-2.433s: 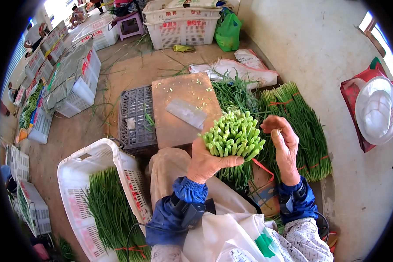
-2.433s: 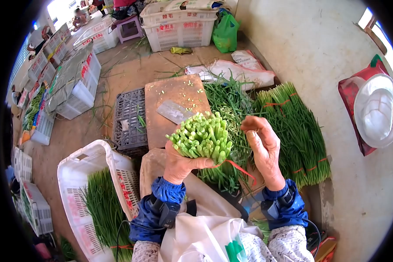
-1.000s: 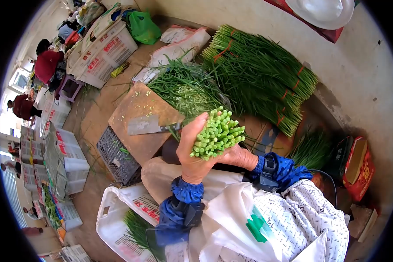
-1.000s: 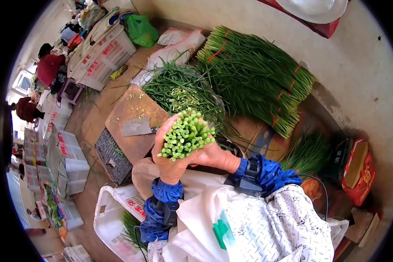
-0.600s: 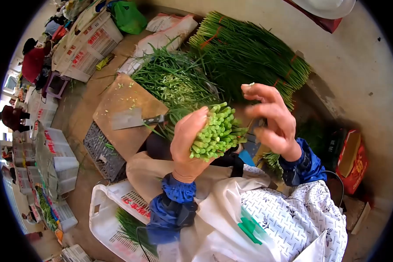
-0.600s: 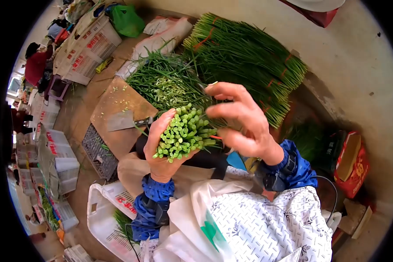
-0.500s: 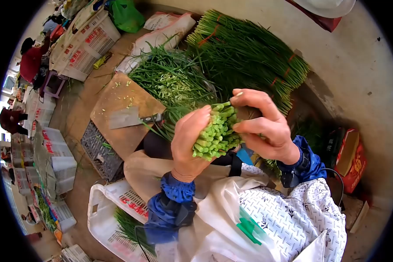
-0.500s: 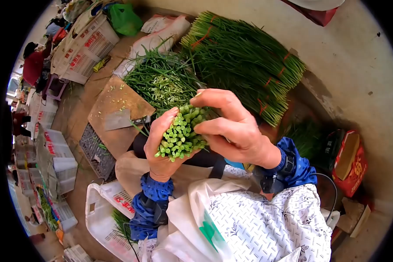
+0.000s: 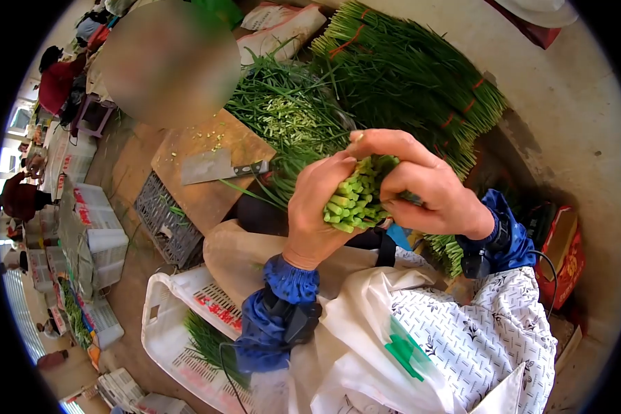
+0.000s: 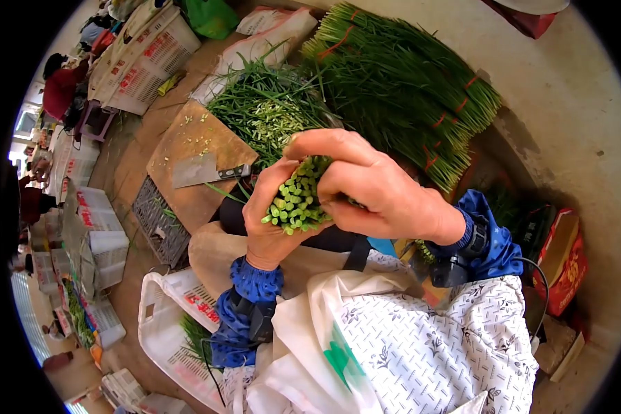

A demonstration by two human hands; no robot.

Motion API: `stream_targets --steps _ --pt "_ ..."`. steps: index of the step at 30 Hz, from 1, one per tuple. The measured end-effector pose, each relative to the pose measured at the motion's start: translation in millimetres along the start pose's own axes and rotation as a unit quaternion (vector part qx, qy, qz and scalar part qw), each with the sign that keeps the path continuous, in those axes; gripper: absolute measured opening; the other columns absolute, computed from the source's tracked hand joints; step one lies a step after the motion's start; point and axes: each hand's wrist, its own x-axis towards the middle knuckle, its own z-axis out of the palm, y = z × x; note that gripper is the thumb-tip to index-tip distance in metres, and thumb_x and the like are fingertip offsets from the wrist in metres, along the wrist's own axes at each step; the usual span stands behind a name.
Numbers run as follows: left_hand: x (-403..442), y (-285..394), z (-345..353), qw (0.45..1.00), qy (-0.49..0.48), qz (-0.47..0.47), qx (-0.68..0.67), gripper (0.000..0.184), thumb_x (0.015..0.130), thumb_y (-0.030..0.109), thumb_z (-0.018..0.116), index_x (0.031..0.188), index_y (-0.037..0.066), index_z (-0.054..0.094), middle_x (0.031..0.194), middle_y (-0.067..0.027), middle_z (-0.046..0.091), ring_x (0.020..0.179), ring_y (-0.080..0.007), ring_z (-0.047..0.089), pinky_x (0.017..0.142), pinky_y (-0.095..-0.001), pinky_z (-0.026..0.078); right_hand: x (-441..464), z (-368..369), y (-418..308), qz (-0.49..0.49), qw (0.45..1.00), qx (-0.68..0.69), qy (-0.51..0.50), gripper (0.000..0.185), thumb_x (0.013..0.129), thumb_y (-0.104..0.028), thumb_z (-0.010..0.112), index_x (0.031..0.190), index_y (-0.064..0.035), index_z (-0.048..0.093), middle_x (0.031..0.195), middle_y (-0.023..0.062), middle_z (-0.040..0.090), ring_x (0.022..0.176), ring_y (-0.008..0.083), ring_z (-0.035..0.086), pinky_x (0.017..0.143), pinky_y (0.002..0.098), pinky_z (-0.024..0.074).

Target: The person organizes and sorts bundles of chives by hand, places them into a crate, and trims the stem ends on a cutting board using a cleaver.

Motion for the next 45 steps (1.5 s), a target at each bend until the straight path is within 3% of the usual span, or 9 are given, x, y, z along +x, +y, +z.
stream_targets --steps 5,9,15,21,28,34,38,42,45 --pt "3.5 -12.3 -6.0 0.998 0.032 0.014 -0.046 0.085 0.060 0.010 0.092 0.134 0.005 0.050 0.133 -0.0187 0.056 0.120 -0.0291 0.057 0.103 -0.0393 0.047 -20.2 10.5 26.0 0.120 0.921 0.282 0.239 0.027 0.098 -0.015 0.045 0.079 0.0010 0.055 0.121 0.0219 0.057 0.117 0.0295 0.055 0.102 0.0395 0.0404" --pt "5.3 -11.2 -11.3 0.993 0.064 -0.028 -0.092 0.082 0.061 0.009 0.090 0.133 0.002 0.051 0.132 -0.0185 0.057 0.119 -0.0292 0.058 0.102 -0.0399 0.047 -55.6 37.2 56.3 0.273 0.937 0.172 0.135 0.075 0.081 -0.024 0.062 0.147 -0.0022 0.033 0.145 0.0118 0.043 0.133 0.0256 0.044 0.112 0.0396 0.0312" --pt "-23.0 -32.9 -14.5 0.926 0.141 -0.281 -0.209 0.086 0.064 0.007 0.087 0.140 0.002 0.045 0.136 -0.0131 0.055 0.115 -0.0259 0.059 0.102 -0.0411 0.048 -30.7 133.9 73.0 0.144 0.959 0.139 0.200 0.109 0.066 -0.034 0.085 0.149 0.0053 0.026 0.148 0.0269 0.038 0.138 0.0357 0.039 0.114 0.0438 0.0316" --pt "56.8 9.4 -16.0 0.990 0.023 0.137 -0.001 0.099 0.083 0.046 0.074 0.151 0.000 0.018 0.147 -0.0211 0.041 0.131 -0.0329 0.047 0.111 -0.0462 0.035 -28.0 34.4 41.4 0.130 0.955 0.056 0.259 0.107 0.056 -0.014 0.089 0.146 0.0034 0.033 0.137 0.0202 0.052 0.127 0.0274 0.052 0.105 0.0370 0.0423" --pt "41.6 -55.3 -75.1 0.993 -0.019 -0.092 -0.077 0.080 0.092 0.036 0.066 0.150 -0.003 0.026 0.138 -0.0244 0.052 0.132 -0.0339 0.048 0.116 -0.0463 0.032 -129.2 -141.6 -46.7 0.375 0.851 -0.125 0.345 0.032 0.070 -0.002 0.080 0.102 -0.0018 0.072 0.092 0.0046 0.074 0.083 0.0125 0.069 0.072 0.0274 0.0560" --pt "21.0 -107.5 -97.6 0.980 0.010 -0.191 -0.060 0.061 0.098 0.024 0.058 0.146 -0.005 0.034 0.130 -0.0204 0.059 0.127 -0.0262 0.054 0.113 -0.0400 0.037 -277.7 -153.9 -59.8 0.410 0.803 -0.430 -0.038 0.077 0.062 -0.017 0.081 0.132 -0.0043 0.050 0.125 0.0175 0.060 0.111 0.0329 0.061 0.096 0.0421 0.0466" --pt "12.1 -121.9 -92.2 0.973 0.008 -0.229 -0.013 0.059 0.098 0.024 0.059 0.144 -0.005 0.038 0.128 -0.0194 0.061 0.125 -0.0252 0.055 0.112 -0.0378 0.036 -425.4 -90.3 -54.5 0.524 0.708 -0.268 -0.390 0.081 0.056 -0.030 0.079 0.130 -0.0091 0.052 0.113 0.0161 0.060 0.103 0.0373 0.059 0.087 0.0474 0.0467" --pt "5.8 -115.7 -93.0 0.969 0.004 -0.244 0.047 0.059 0.095 0.025 0.065 0.143 0.000 0.044 0.124 -0.0168 0.064 0.122 -0.0241 0.057 0.108 -0.0362 0.038 -522.3 -30.4 -69.8 0.429 0.766 -0.218 -0.425 0.067 0.057 -0.026 0.077 0.120 -0.0132 0.059 0.115 0.0110 0.060 0.112 0.0354 0.055 0.088 0.0513 0.0463" --pt "5.5 -107.9 -90.4 0.964 0.009 -0.260 0.053 0.054 0.095 0.021 0.063 0.142 0.000 0.046 0.121 -0.0146 0.065 0.117 -0.0222 0.059 0.107 -0.0352 0.039 -606.6 21.6 -65.4 0.540 0.644 -0.198 -0.504 0.061 0.066 -0.028 0.074 0.124 -0.0151 0.059 0.127 0.0103 0.057 0.126 0.0345 0.049 0.100 0.0575 0.0377"
